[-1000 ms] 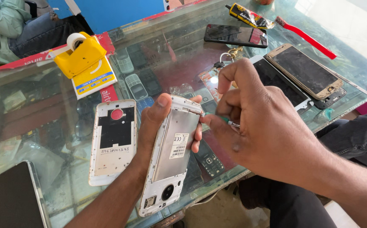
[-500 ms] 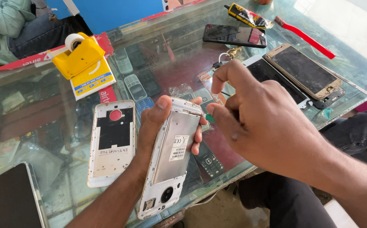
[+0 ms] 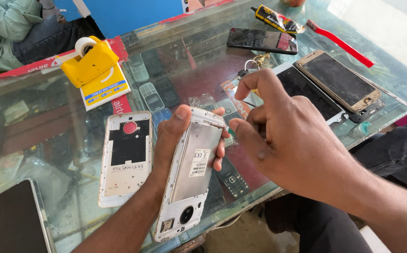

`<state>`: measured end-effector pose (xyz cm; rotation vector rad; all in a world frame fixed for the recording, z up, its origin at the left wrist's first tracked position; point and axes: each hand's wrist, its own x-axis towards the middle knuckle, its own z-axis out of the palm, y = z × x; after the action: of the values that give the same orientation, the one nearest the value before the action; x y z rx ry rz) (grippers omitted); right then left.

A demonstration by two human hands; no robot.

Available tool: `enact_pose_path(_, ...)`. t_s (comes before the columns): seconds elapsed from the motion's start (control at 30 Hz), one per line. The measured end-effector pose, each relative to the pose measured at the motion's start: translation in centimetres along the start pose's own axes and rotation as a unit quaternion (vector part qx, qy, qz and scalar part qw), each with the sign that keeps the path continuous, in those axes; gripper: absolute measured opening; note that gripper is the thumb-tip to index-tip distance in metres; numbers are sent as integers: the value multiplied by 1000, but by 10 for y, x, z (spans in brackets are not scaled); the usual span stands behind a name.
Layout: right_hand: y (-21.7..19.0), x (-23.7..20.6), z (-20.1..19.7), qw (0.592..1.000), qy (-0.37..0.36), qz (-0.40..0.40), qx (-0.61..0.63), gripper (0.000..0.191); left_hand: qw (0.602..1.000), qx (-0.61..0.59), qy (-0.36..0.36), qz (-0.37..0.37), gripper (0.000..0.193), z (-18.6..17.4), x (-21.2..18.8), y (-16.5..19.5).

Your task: The person uses a screwdriver to remove screws from the back of a white smartphone. They hold the phone with one hand and turn the screwdriver with the other, working on multiple screw locations around the rear casing.

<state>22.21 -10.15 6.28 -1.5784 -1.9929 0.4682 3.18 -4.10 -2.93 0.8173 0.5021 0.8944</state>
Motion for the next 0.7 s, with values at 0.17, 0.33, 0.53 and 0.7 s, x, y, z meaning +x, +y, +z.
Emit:
enact_pose_path(0.17,1,3,3,995,44,-84,10,56,1000,-7,11,-1,99,-1,0,-1)
enact_pose_path(0.33,2,6,5,998,-1,10,64,39,1000,-15,8,-3,100,-3,2,0)
enact_pose_path(0.53,4,11,12,997,25,24,76,43,999,0,46,5,97,-5,6,2)
enact_pose_path(0.7,13,19,18,989,19,42,143,50,994,65,79,22,91,-8,10,5)
